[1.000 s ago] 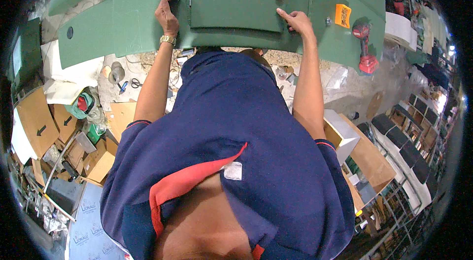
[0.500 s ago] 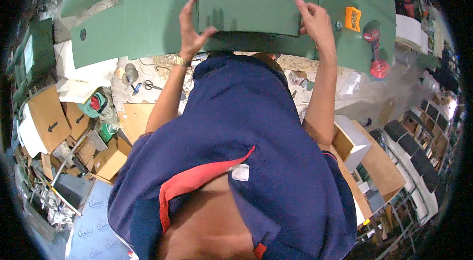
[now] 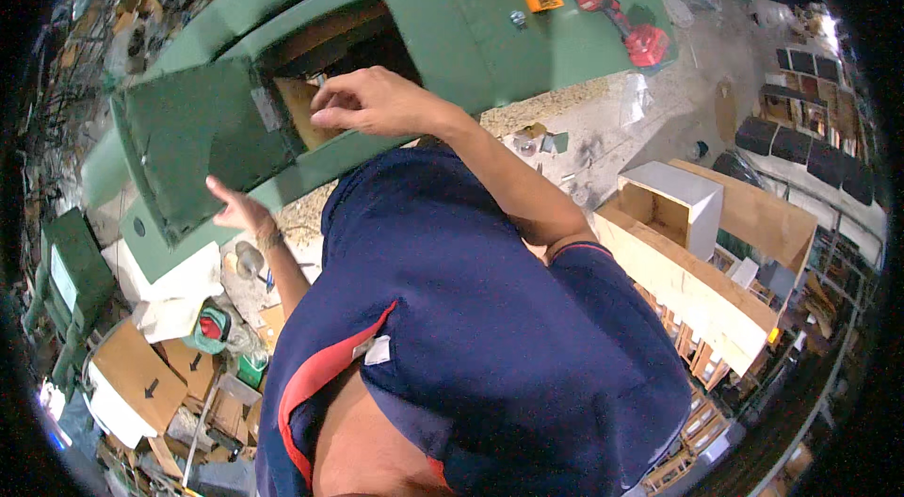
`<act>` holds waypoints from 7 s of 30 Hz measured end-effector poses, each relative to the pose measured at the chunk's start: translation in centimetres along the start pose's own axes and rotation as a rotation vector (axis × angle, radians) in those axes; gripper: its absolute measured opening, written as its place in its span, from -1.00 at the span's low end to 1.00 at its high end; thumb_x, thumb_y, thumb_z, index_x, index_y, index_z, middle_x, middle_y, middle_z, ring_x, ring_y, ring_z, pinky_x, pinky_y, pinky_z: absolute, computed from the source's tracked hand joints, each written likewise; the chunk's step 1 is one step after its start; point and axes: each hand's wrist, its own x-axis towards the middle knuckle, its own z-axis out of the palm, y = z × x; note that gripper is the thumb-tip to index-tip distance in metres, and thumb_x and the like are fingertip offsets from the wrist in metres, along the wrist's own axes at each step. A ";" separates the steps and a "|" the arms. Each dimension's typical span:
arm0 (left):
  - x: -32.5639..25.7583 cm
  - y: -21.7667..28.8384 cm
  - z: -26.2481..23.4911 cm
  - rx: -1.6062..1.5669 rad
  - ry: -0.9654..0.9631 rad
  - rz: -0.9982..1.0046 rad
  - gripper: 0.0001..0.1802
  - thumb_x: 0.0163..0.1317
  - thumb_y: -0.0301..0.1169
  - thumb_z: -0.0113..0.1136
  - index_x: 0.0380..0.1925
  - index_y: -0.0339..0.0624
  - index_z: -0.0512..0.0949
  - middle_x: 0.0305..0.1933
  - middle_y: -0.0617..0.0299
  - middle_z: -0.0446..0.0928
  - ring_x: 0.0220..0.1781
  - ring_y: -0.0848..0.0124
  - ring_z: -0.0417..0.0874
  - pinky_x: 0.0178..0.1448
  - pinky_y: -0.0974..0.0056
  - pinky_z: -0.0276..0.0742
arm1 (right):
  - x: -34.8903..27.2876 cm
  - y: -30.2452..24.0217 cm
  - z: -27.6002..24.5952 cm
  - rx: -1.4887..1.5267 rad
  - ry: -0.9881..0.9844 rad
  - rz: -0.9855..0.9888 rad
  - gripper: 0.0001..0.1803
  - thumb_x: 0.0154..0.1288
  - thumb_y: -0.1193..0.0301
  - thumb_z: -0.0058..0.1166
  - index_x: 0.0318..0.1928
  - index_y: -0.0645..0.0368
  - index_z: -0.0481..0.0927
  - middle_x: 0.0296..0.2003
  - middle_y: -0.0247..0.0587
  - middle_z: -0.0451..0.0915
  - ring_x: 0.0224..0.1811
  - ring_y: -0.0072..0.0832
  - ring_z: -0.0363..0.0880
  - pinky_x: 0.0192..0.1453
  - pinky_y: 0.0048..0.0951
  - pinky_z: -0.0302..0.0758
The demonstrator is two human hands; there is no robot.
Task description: The person assembles a green upholstered furniture piece by attaching a hinged lid to a storage compartment. They use a cordless drill to drive screws into the hinge, repeatedly opening and closing the lid to check alignment and fit.
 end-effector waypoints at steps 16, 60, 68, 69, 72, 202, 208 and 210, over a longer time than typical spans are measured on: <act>-11.1 -1.5 -1.3 -0.170 0.023 -0.087 -0.38 0.32 -0.31 0.28 0.29 -0.28 0.27 0.08 0.10 0.43 0.07 0.41 0.48 0.12 0.31 0.46 | -15.3 28.6 -34.3 -1.270 0.664 0.630 -0.23 0.04 0.29 0.18 0.30 0.22 0.30 0.02 0.23 0.57 0.06 0.14 0.55 0.14 0.03 0.49; -13.3 -1.7 7.4 0.203 -1.230 0.190 -0.57 0.31 -0.03 0.21 -0.06 -0.15 0.65 -0.14 0.04 0.68 -0.08 0.23 0.71 0.00 0.18 0.58 | -3.9 4.4 -10.2 0.140 0.383 0.196 -0.82 0.24 0.47 0.30 -0.25 0.23 0.55 -0.52 -0.35 0.53 -0.52 -0.60 0.49 -0.40 -0.49 0.42; -10.0 -2.8 8.6 -0.335 -0.928 -0.472 -0.49 0.42 -0.22 0.14 0.24 -0.32 0.40 0.16 0.05 0.57 0.21 0.36 0.58 0.25 0.33 0.48 | 9.5 7.3 -5.2 0.862 -0.191 0.661 -0.55 0.40 0.16 0.14 0.07 0.29 0.53 -0.63 -0.53 0.29 -0.66 -0.71 0.26 -0.58 -0.61 0.23; -9.6 -3.4 8.6 -0.321 -0.891 -0.515 -0.46 0.44 -0.23 0.11 0.27 -0.36 0.33 0.24 -0.01 0.50 0.23 0.29 0.56 0.27 0.29 0.48 | 10.1 8.5 -4.0 1.027 -0.215 0.692 -0.54 0.39 0.16 0.15 0.06 0.31 0.52 -0.62 -0.55 0.28 -0.66 -0.74 0.23 -0.58 -0.62 0.23; -8.8 -5.2 9.0 -0.469 -0.764 -0.663 -0.44 0.46 -0.22 0.07 0.30 -0.36 0.27 0.27 -0.05 0.46 0.25 0.22 0.55 0.27 0.26 0.49 | 10.5 12.2 -0.2 1.407 -0.315 0.748 -0.60 0.41 0.23 0.13 0.04 0.30 0.51 -0.61 -0.51 0.30 -0.64 -0.72 0.24 -0.55 -0.62 0.28; -14.6 0.8 2.1 0.466 0.033 0.577 -0.55 0.34 -0.26 0.11 0.05 -0.37 0.31 0.07 -0.14 0.33 0.16 0.02 0.35 0.30 0.02 0.21 | 5.3 19.4 -2.3 -0.498 0.020 -0.390 -0.71 0.43 0.23 0.00 -0.31 0.14 0.65 -0.32 -0.03 0.66 -0.26 -0.04 0.64 -0.23 -0.11 0.55; 0.2 11.7 -4.0 -0.430 0.272 0.278 -0.35 0.41 -0.10 0.10 0.32 -0.29 0.21 0.23 -0.01 0.36 0.17 0.33 0.36 0.18 0.15 0.35 | 5.1 20.7 -10.3 -0.883 0.551 -0.336 -0.75 0.39 0.22 0.05 -0.28 0.13 0.62 -0.26 -0.20 0.63 -0.17 -0.19 0.59 -0.14 -0.18 0.51; 0.9 14.0 -2.7 -0.251 0.077 0.339 -0.53 0.42 -0.15 0.10 0.12 -0.31 0.45 -0.02 0.10 0.54 -0.02 0.43 0.48 0.06 0.26 0.42 | 4.1 21.7 -11.0 -0.966 0.435 -0.346 -0.68 0.39 0.20 0.04 0.00 0.12 0.56 0.04 -0.14 0.53 0.12 -0.14 0.47 0.19 -0.15 0.41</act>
